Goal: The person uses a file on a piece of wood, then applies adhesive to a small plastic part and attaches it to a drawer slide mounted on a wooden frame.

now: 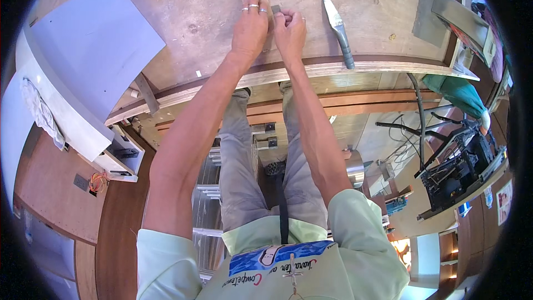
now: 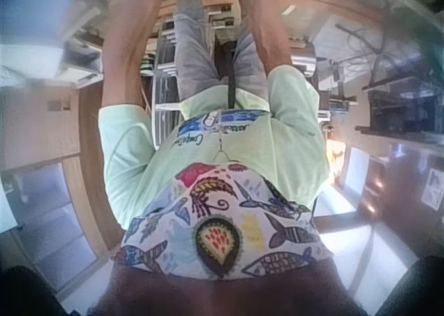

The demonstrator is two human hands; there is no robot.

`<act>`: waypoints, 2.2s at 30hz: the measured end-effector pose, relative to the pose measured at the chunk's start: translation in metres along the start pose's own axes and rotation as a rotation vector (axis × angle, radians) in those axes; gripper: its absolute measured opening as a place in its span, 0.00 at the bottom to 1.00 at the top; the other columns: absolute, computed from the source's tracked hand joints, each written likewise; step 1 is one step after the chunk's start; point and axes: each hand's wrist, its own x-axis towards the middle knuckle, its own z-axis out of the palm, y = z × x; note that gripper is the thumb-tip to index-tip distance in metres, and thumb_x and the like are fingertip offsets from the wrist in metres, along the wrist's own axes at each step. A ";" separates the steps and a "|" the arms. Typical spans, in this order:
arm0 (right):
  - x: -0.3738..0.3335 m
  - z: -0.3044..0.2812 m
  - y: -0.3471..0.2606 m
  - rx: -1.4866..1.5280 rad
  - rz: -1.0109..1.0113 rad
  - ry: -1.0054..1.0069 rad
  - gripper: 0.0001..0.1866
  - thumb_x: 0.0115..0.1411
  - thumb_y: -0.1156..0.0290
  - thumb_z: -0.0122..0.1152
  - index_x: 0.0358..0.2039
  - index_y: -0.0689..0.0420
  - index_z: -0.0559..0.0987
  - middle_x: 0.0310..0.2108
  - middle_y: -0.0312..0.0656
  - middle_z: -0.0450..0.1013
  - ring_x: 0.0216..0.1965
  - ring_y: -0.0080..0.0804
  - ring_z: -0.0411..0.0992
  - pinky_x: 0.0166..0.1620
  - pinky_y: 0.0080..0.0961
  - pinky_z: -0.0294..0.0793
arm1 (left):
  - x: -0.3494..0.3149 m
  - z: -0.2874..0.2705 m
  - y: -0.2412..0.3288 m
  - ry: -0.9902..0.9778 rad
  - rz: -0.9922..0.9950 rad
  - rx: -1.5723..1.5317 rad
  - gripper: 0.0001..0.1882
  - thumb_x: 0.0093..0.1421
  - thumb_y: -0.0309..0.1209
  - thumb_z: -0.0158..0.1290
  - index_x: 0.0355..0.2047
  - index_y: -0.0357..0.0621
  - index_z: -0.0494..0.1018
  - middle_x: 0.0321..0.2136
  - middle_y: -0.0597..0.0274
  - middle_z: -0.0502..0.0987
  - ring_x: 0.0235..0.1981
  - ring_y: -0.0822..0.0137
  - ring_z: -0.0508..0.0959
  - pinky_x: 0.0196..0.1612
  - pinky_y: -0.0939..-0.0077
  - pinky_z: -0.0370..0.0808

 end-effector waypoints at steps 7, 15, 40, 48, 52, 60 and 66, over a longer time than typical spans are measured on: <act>0.011 0.013 0.015 -0.046 0.011 0.087 0.09 0.59 0.69 0.57 0.33 0.63 0.76 0.29 0.49 0.75 0.35 0.46 0.74 0.40 0.40 0.71 | 0.001 -0.003 0.003 -0.007 0.010 -0.025 0.26 0.53 0.20 0.53 0.53 0.27 0.64 0.59 0.38 0.61 0.66 0.43 0.56 0.59 0.62 0.71; -0.006 0.016 0.002 -0.070 -0.052 0.091 0.09 0.61 0.70 0.52 0.33 0.64 0.73 0.32 0.53 0.73 0.39 0.49 0.71 0.45 0.43 0.67 | 0.000 -0.001 0.002 -0.026 0.017 0.014 0.27 0.52 0.19 0.54 0.54 0.27 0.64 0.60 0.38 0.59 0.66 0.43 0.56 0.63 0.62 0.66; 0.003 -0.085 -0.011 -0.387 -0.458 -0.190 0.44 0.48 0.63 0.70 0.63 0.63 0.61 0.51 0.54 0.69 0.51 0.49 0.67 0.56 0.39 0.66 | -0.041 -0.005 -0.020 0.249 -0.352 -0.436 0.18 0.58 0.28 0.54 0.49 0.40 0.74 0.53 0.44 0.69 0.55 0.48 0.69 0.56 0.59 0.69; 0.023 -0.121 -0.015 0.453 0.167 -0.642 0.28 0.60 0.64 0.61 0.58 0.61 0.69 0.50 0.37 0.71 0.51 0.26 0.69 0.53 0.28 0.68 | -0.017 0.018 0.004 0.184 -0.441 -1.021 0.24 0.59 0.37 0.57 0.53 0.38 0.71 0.36 0.47 0.79 0.39 0.55 0.79 0.44 0.66 0.74; 0.005 -0.118 -0.012 0.671 0.333 -0.653 0.26 0.61 0.62 0.59 0.57 0.59 0.70 0.51 0.38 0.71 0.51 0.28 0.70 0.53 0.33 0.69 | -0.017 0.010 0.031 0.155 -0.542 -1.454 0.26 0.59 0.39 0.58 0.52 0.36 0.71 0.32 0.51 0.81 0.33 0.68 0.80 0.38 0.75 0.74; -0.019 -0.114 -0.014 0.745 0.393 -0.724 0.24 0.61 0.60 0.57 0.55 0.58 0.69 0.52 0.39 0.70 0.52 0.32 0.69 0.54 0.39 0.70 | -0.024 -0.024 0.036 0.121 -0.472 -1.122 0.19 0.56 0.35 0.61 0.48 0.47 0.75 0.32 0.58 0.82 0.37 0.69 0.81 0.39 0.75 0.76; -0.024 -0.117 -0.001 0.783 0.435 -0.749 0.24 0.61 0.61 0.57 0.55 0.59 0.70 0.51 0.39 0.71 0.53 0.32 0.69 0.55 0.40 0.69 | -0.030 -0.028 0.016 -0.018 -0.421 -1.030 0.13 0.58 0.35 0.60 0.41 0.42 0.76 0.31 0.60 0.81 0.36 0.69 0.81 0.38 0.76 0.75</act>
